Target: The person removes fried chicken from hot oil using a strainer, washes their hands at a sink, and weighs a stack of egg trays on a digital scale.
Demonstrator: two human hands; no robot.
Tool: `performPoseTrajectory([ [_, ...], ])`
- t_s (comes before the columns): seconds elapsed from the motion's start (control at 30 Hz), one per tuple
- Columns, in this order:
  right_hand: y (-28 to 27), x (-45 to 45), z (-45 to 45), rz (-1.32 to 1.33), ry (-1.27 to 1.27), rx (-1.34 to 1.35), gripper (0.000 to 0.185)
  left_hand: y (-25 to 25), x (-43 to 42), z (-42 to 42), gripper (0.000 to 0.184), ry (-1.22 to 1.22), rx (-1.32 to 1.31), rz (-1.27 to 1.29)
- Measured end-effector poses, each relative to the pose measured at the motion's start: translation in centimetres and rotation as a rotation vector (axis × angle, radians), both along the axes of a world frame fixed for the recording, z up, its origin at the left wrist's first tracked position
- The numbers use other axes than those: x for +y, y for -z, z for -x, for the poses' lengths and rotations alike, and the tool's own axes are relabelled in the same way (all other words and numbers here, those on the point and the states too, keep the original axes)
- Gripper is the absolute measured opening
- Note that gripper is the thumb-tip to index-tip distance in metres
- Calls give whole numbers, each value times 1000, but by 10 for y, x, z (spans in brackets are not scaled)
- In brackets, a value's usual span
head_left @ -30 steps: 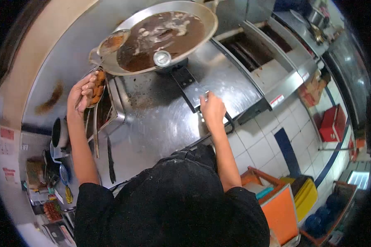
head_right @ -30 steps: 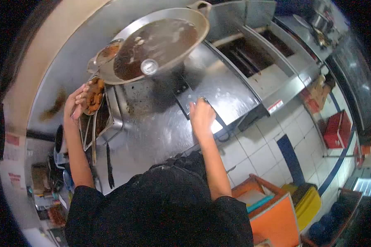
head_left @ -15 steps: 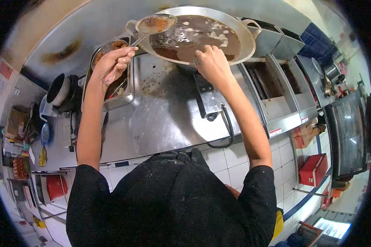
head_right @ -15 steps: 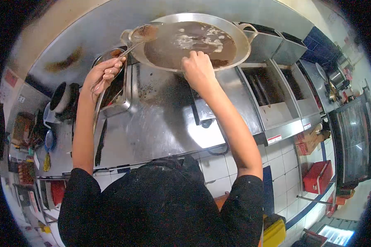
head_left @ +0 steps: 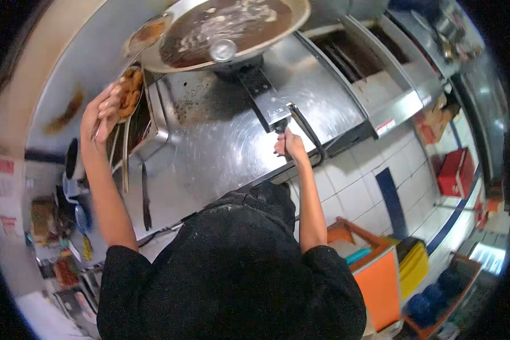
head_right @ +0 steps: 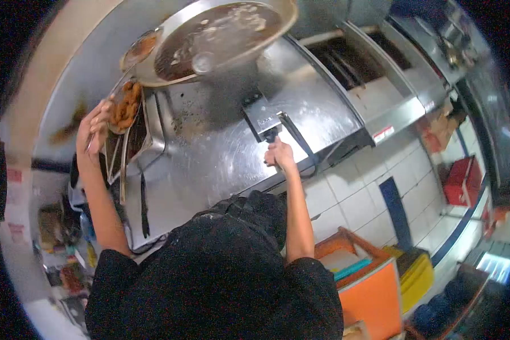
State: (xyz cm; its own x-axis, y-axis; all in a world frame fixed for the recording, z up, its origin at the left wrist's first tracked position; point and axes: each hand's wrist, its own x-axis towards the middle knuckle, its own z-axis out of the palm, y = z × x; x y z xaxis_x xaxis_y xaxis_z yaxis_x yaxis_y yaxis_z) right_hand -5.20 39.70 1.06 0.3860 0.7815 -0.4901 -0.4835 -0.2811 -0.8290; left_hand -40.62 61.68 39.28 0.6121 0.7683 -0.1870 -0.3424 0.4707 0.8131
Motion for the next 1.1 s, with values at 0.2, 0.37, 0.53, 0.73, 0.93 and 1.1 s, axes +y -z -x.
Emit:
performPoseTrajectory([
  [0.2,-11,3,22,-48,265,46,60,-5,16,10,37,26,-167,224],
  [0.37,-22,9,30,-90,362,-161,48,-4,27,4,41,129,-220,295],
  [0.53,29,47,13,-360,540,1169,36,-3,18,-15,42,115,-249,379],
  [0.73,10,23,23,-306,517,1022,31,-2,26,-12,42,118,-232,377],
  [0.93,11,21,22,-281,449,548,31,0,18,-17,40,118,-220,352],
  [1.1,-12,6,21,-127,360,-6,29,0,17,-18,38,111,-194,341],
])
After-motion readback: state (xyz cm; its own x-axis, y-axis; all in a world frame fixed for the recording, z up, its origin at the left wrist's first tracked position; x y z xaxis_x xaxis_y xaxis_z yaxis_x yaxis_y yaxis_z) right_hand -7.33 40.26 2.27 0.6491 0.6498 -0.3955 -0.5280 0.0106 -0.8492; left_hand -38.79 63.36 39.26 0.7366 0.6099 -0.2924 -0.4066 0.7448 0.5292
